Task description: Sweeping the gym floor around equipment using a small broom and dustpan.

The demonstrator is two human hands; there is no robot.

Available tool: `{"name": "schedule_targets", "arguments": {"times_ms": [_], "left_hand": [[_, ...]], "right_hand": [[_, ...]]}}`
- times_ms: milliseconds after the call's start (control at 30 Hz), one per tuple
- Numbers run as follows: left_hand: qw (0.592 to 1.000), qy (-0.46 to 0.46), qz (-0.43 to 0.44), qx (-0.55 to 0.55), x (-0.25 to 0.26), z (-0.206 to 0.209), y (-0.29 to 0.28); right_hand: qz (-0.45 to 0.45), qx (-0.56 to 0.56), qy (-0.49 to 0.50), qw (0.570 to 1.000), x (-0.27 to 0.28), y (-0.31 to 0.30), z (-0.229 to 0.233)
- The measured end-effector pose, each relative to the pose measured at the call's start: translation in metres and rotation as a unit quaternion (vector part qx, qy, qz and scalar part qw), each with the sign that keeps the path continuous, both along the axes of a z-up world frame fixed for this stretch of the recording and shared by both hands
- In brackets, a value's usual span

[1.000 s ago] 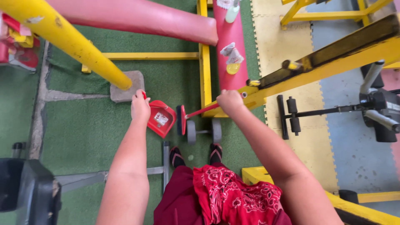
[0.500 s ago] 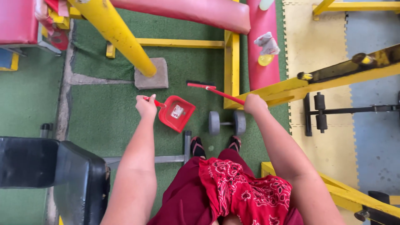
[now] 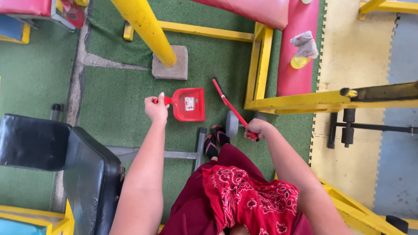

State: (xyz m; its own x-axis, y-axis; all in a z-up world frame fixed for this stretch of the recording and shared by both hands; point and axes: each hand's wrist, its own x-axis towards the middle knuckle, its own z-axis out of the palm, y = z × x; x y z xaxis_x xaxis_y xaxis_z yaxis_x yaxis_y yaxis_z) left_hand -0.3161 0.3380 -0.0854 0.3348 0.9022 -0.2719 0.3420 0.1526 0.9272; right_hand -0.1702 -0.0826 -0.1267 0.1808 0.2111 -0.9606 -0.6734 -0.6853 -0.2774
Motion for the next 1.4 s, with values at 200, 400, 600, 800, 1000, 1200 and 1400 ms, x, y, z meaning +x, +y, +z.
{"name": "schedule_targets", "arguments": {"times_ms": [200,400,600,800,1000,1200,1400], "left_hand": [[0.998,-0.017,0.038,-0.048,-0.012,-0.044,-0.004],[0.913,0.215,-0.106,0.330,-0.044,-0.149,0.003],[0.882,0.400,-0.228,0.102,-0.015,0.003,-0.046],[0.879,0.415,-0.221,0.080,-0.001,0.008,-0.062],[0.872,0.422,-0.233,0.088,0.021,0.013,-0.061],[0.872,0.424,-0.230,0.087,0.027,0.021,-0.059],[0.867,0.444,-0.219,0.058,0.028,0.024,-0.063]], "right_hand": [[0.162,-0.113,-0.145,0.970,0.020,0.026,0.019],[0.104,-0.050,-0.193,0.974,0.085,0.005,0.032],[0.281,-0.166,-0.326,0.887,0.127,0.031,0.013],[0.325,-0.119,-0.287,0.893,0.056,0.084,-0.062],[0.368,-0.057,-0.181,0.910,-0.048,0.111,0.027],[0.288,0.001,-0.132,0.948,0.053,0.032,0.077],[0.208,-0.029,-0.207,0.955,0.120,-0.012,0.053]]}}
